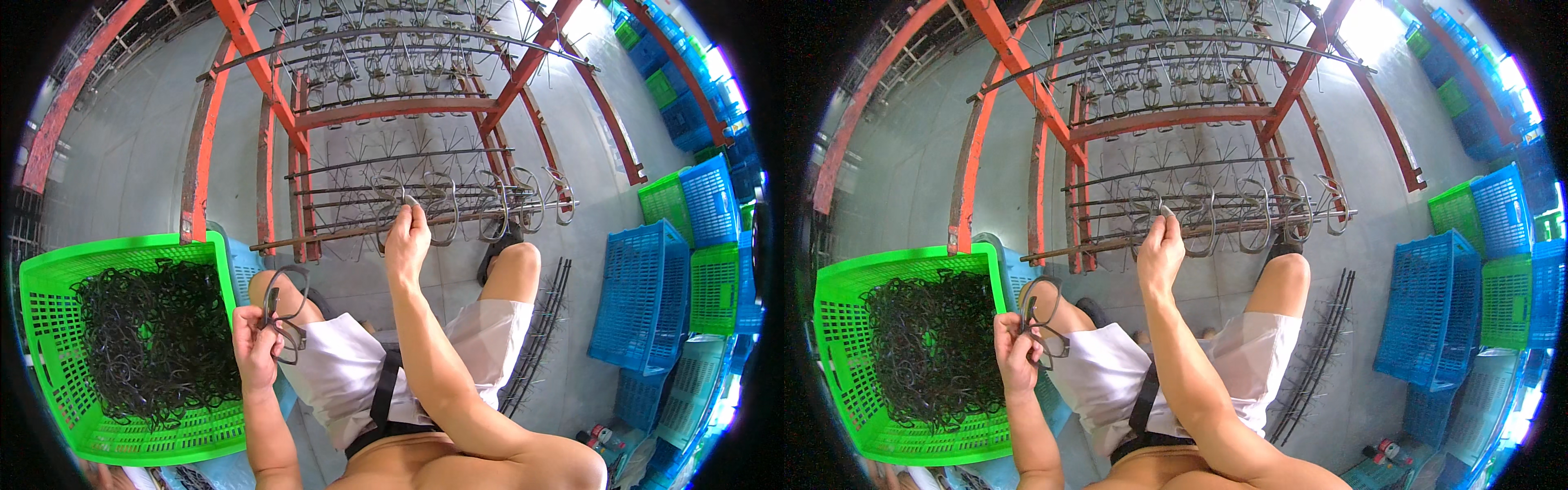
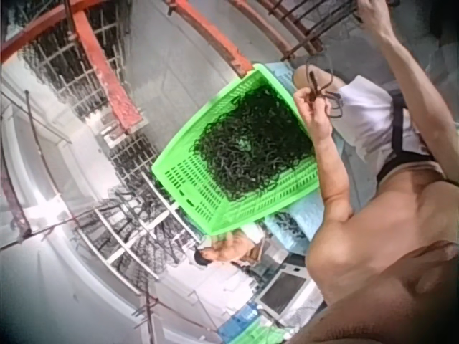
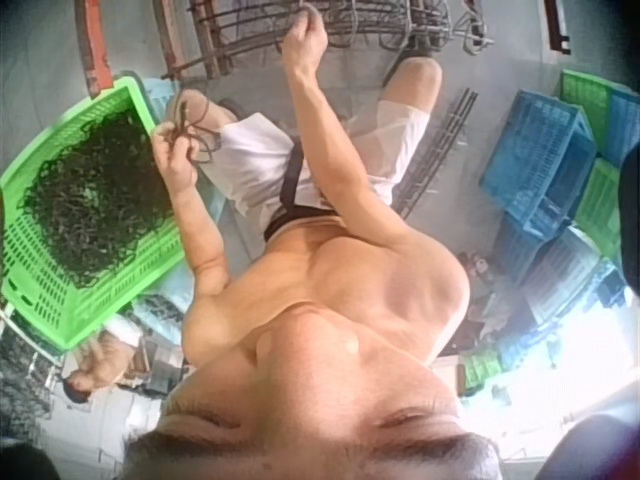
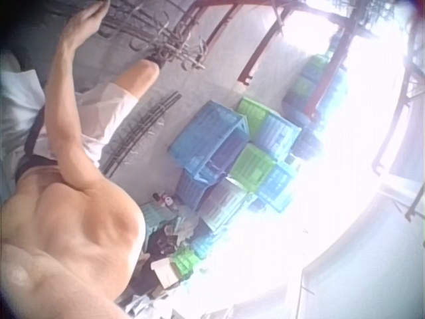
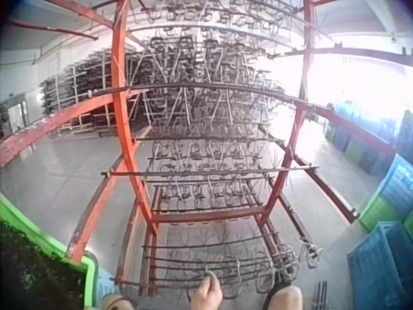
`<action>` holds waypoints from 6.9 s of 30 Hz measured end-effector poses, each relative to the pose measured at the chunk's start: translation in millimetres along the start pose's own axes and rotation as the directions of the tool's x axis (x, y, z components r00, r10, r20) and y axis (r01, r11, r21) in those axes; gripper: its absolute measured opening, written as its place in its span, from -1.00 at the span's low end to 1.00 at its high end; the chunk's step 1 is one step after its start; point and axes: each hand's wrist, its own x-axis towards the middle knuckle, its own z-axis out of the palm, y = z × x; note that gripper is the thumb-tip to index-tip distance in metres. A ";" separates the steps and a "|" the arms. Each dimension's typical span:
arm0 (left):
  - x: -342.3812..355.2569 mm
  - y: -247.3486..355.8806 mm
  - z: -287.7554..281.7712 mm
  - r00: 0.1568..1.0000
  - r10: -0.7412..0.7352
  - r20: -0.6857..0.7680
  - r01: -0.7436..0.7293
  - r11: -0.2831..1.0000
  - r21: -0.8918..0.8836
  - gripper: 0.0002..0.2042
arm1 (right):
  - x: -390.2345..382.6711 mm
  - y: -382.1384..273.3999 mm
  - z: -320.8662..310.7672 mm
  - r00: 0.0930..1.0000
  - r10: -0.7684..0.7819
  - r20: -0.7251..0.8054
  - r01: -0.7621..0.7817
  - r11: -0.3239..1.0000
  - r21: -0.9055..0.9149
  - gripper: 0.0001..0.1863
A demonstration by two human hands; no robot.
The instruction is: The person repeatedly picks small metal rings from a green basket and hangs them onto horizontal bars of a red metal rack. The person works one at a time, moving along the rack to fill available slots.
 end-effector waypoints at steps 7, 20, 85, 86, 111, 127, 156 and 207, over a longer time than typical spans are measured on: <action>-2.6 -17.8 -16.9 0.978 0.161 0.133 -0.174 0.981 0.091 -0.75 | -23.0 -7.8 1.8 0.980 0.041 0.194 -0.086 0.969 0.231 -0.75; 5.5 1.4 10.1 0.990 0.031 0.139 -0.038 0.998 0.049 -0.93 | -22.6 -0.2 -1.0 0.966 -0.091 0.240 0.169 0.930 -0.326 -0.60; 115.0 -38.7 54.5 0.916 0.358 0.183 -0.378 0.612 0.695 -0.84 | -72.7 -2.1 74.3 0.993 -0.009 -0.118 -0.002 0.996 -0.094 -0.70; 114.2 -39.2 54.0 0.918 0.354 0.180 -0.374 0.623 0.687 -0.84 | -71.9 -1.5 73.8 0.993 0.042 -0.110 -0.053 0.994 -0.100 -0.70; 109.5 -54.5 59.1 0.969 -0.233 -0.080 0.230 0.972 -0.045 -0.79 | -65.7 11.8 42.0 0.943 -0.026 0.330 0.057 0.995 -0.086 -0.65; 24.7 14.8 5.4 0.973 0.208 -0.103 -0.219 0.970 -0.110 -0.57 | -100.6 74.5 -40.9 0.847 0.277 0.455 0.090 0.768 -0.634 -0.43; 76.9 -50.5 -216.6 0.755 0.148 -0.639 0.566 0.347 0.748 -0.38 | 23.7 -100.4 -199.3 0.954 -0.185 -0.237 0.225 0.962 0.156 -0.82; 40.7 -37.1 -172.1 0.674 0.104 -0.731 0.452 0.724 0.521 -0.68 | 166.6 -22.1 -240.2 0.984 0.081 -0.159 0.036 0.782 0.622 -0.76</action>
